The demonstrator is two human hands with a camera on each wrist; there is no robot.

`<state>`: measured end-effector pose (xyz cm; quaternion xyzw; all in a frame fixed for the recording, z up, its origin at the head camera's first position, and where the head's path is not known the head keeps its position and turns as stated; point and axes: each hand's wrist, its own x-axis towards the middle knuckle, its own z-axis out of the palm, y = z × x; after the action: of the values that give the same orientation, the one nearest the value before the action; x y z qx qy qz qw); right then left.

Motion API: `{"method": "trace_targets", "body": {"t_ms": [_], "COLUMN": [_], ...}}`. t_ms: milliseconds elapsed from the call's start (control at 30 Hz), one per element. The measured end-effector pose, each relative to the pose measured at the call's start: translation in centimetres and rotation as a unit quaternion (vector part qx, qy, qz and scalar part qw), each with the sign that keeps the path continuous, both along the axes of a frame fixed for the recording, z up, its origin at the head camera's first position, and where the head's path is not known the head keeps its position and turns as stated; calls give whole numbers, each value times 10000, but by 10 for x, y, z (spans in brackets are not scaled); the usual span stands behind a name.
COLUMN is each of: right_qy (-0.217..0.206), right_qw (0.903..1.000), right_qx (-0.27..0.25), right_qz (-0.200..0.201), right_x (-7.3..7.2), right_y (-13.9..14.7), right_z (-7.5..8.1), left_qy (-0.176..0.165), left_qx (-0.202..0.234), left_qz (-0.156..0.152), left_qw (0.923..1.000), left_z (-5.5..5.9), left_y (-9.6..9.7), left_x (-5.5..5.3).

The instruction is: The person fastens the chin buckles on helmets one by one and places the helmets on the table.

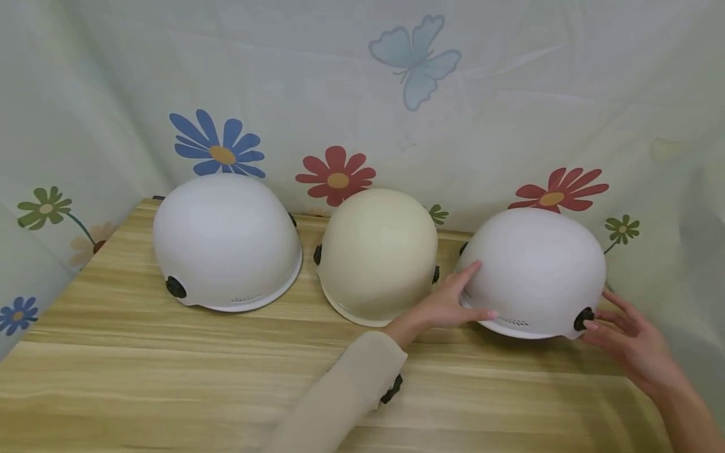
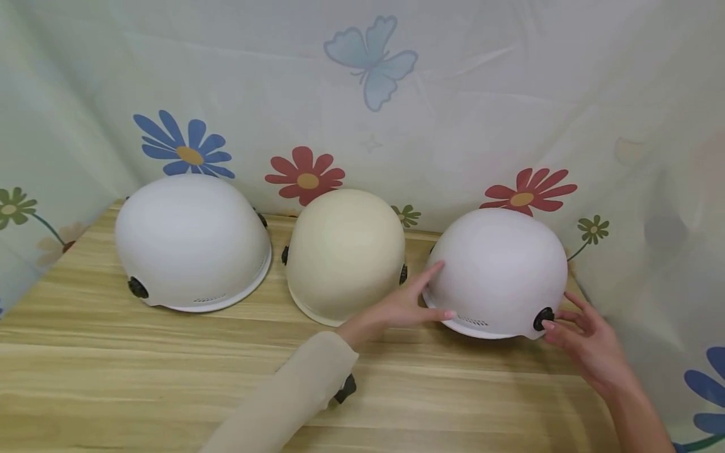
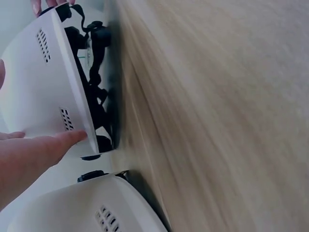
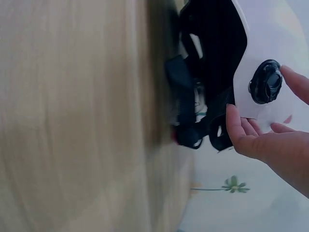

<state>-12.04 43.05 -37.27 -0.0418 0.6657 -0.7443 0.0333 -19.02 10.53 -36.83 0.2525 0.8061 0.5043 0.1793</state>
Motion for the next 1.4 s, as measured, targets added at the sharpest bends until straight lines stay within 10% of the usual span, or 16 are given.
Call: {"method": "trace_targets", "body": {"t_ms": [867, 1400], "right_qy": [236, 697], "right_qw": [9982, 9957], "right_qx": [-31, -610], "right_qz": [-559, -45], "right_x": [9, 4], "right_y": [-36, -45], "right_z": [42, 51], "left_qy": [-68, 1041], "left_qx": [488, -225], "left_qz": [-107, -178], "left_qw": [9987, 9942], "left_z": [15, 39], "left_y": [-13, -12], "left_x": [8, 3]}}
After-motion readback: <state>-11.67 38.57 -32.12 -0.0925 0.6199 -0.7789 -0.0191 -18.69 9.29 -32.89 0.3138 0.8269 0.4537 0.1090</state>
